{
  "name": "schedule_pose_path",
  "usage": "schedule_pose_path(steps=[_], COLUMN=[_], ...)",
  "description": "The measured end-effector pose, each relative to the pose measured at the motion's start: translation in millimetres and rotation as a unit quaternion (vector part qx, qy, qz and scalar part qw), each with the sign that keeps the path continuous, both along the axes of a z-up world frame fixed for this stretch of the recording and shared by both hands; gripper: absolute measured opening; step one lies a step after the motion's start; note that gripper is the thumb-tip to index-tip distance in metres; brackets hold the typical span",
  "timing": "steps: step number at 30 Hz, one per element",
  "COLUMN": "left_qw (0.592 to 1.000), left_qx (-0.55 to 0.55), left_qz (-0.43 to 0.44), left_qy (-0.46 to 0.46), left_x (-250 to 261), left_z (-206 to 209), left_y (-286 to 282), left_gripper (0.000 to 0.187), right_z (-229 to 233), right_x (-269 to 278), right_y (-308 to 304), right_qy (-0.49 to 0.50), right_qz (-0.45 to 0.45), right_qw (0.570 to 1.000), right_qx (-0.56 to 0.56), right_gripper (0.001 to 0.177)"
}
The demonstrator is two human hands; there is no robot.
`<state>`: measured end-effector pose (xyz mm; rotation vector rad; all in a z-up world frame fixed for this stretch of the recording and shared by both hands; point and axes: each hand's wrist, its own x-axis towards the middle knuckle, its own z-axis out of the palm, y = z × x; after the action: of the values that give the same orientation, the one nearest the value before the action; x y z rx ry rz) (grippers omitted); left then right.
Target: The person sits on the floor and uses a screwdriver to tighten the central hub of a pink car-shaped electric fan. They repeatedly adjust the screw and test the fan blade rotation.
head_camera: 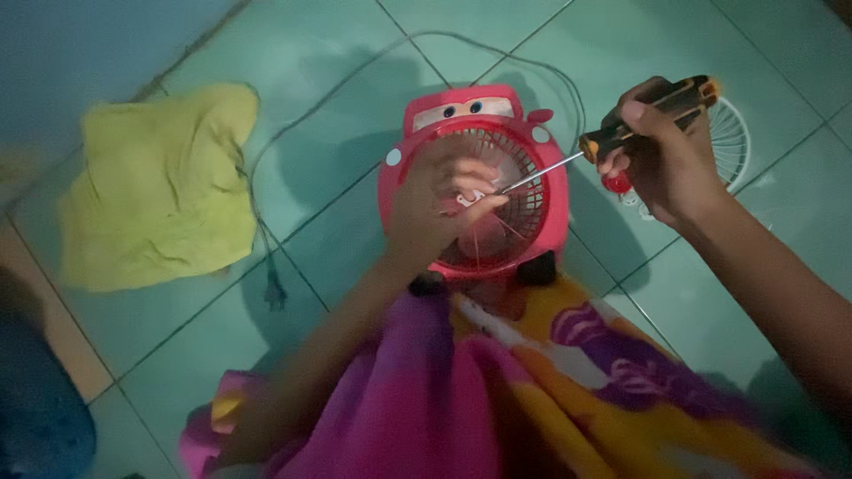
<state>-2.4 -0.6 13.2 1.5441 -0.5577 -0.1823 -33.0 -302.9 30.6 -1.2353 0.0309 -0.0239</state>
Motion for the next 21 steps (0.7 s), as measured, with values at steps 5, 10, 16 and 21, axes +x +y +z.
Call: schedule_pose_path(steps=[5, 10, 16, 21], left_qw=[0.983, 0.949, 0.895, 0.842], left_qx=[0.060, 0.116, 0.279, 0.329], left_qz=[0.017, -0.016, 0.010, 0.002], left_qy=[-0.171, -0.292, -0.349, -0.427], left_x=[1, 13, 6, 8], left_z=[-5, -5, -7, 0], left_y=[4, 5, 12, 17], left_gripper=[0.032, 0.032, 0.041, 0.047], right_z=[11, 38, 52, 45], right_x=[0, -4, -6, -8], right_y=[7, 25, 45, 59], right_qy=[-0.007, -0.040, -0.034, -0.014], right_qz=[-0.005, -0.034, -0.044, -0.067], right_qw=[0.998, 0.978, 0.962, 0.978], right_qx=[-0.060, -0.202, -0.266, -0.196], right_gripper=[0.019, 0.018, 0.018, 0.021])
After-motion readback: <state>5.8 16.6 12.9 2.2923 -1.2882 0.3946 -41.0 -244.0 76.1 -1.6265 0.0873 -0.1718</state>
